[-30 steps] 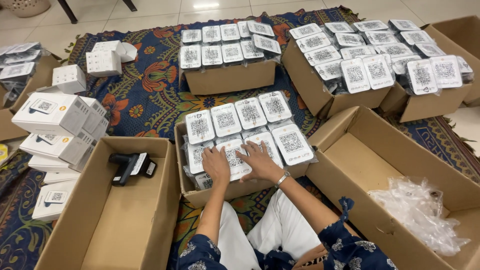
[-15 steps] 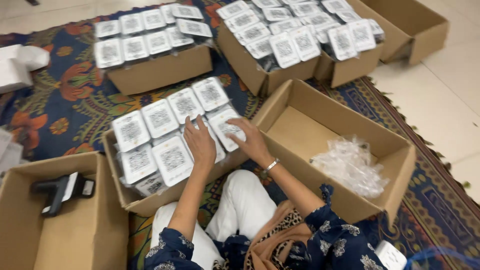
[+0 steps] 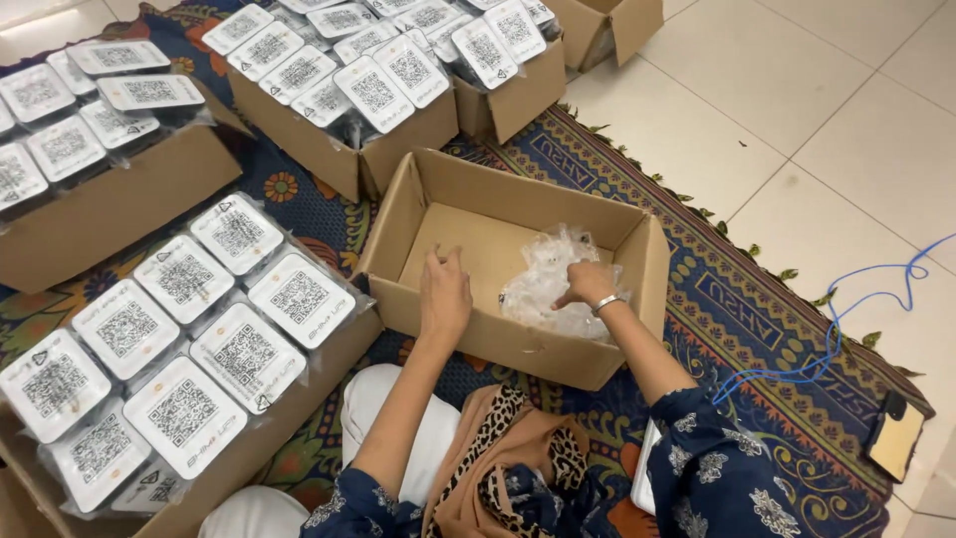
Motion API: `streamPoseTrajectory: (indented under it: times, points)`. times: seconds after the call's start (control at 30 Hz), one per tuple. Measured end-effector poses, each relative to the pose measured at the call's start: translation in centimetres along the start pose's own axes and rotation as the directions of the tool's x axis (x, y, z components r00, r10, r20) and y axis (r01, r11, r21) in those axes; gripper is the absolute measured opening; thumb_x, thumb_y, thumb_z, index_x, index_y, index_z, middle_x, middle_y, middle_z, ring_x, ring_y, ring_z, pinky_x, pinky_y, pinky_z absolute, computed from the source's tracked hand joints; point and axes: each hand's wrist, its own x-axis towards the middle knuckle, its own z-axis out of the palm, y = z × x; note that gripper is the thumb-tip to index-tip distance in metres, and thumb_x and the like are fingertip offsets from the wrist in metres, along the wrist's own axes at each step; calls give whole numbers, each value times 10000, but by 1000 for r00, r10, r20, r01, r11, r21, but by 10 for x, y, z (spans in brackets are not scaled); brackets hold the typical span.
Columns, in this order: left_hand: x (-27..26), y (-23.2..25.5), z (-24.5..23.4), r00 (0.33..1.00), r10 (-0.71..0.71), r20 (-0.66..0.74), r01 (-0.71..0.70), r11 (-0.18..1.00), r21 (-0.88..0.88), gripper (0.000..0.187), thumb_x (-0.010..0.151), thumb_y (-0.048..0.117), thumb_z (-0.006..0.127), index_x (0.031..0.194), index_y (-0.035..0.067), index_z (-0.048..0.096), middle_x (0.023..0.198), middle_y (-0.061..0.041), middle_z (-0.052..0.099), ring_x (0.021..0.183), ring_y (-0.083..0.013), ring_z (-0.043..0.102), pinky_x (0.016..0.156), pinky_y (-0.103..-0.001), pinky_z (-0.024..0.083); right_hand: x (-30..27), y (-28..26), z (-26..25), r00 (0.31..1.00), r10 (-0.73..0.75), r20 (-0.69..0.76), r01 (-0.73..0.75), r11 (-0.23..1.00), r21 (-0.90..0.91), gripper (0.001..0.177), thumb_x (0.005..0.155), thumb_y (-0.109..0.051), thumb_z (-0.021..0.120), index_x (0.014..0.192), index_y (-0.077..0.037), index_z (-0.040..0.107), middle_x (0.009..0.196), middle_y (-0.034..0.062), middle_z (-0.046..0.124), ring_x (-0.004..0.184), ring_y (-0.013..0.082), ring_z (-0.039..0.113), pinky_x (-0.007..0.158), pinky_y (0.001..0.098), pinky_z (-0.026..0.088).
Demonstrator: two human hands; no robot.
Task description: The person packs barcode scanners and labels into cardboard boxes.
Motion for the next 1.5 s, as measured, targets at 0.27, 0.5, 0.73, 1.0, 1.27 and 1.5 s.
streamPoseTrajectory:
  times: [0.27,0.5,0.73,1.0,1.27,1.5]
  points:
    - [-3,-22,-23,997,-64,-38,60,992,-107,432,959,139,670,1351,4,549,1431,-283,449,1190,-404,584,1013,-483,475,1,-20,-68,941,-185,-283,298,849,437,324,889,-375,763,953,-62,712,907,159,743,842,318,706,766,440,548]
    - [1,-23,-134,936,-32,-350,-72,957,-282,504,1041,306,667,1421,12,516,1358,-190,548,1227,-320,597,1034,-438,476,-39,-120,-149,780,-479,-403,460,1,888,169,1076,-219,573,1115,-58,603,1041,29,708,952,101,691,867,291,568]
    - [-28,-32,-235,877,-59,-477,-40,980,-195,296,946,311,749,1087,60,680,1081,-71,673,1029,-247,639,938,-389,511,-41,-216,-134,659,-659,-363,380,-124,916,216,1122,-251,628,1105,-36,615,922,-9,644,867,97,619,805,292,533]
    - [-86,-68,-315,972,134,-190,-188,935,-301,221,995,288,676,976,101,791,1011,-44,782,930,-212,727,859,-354,529,-72,-324,-134,510,-856,-85,-182,-204,962,386,990,-304,613,1268,-36,618,976,45,722,815,111,698,712,263,582]
    - [-125,-80,-365,945,-306,-110,268,924,-272,503,1055,440,404,1504,245,518,979,-158,767,380,-131,588,495,-291,547,-76,-366,-139,594,-767,-242,112,-219,969,785,1004,-673,310,1316,-8,586,1340,151,669,1220,204,649,1039,357,537]
    - [-147,-117,-381,884,-385,-264,248,867,-431,632,1056,559,316,1620,275,286,1312,-164,720,337,-111,537,451,-275,540,-129,-390,-135,514,-709,-484,229,-430,873,869,950,-746,391,1412,-17,491,1359,158,649,1283,248,621,1126,409,481]
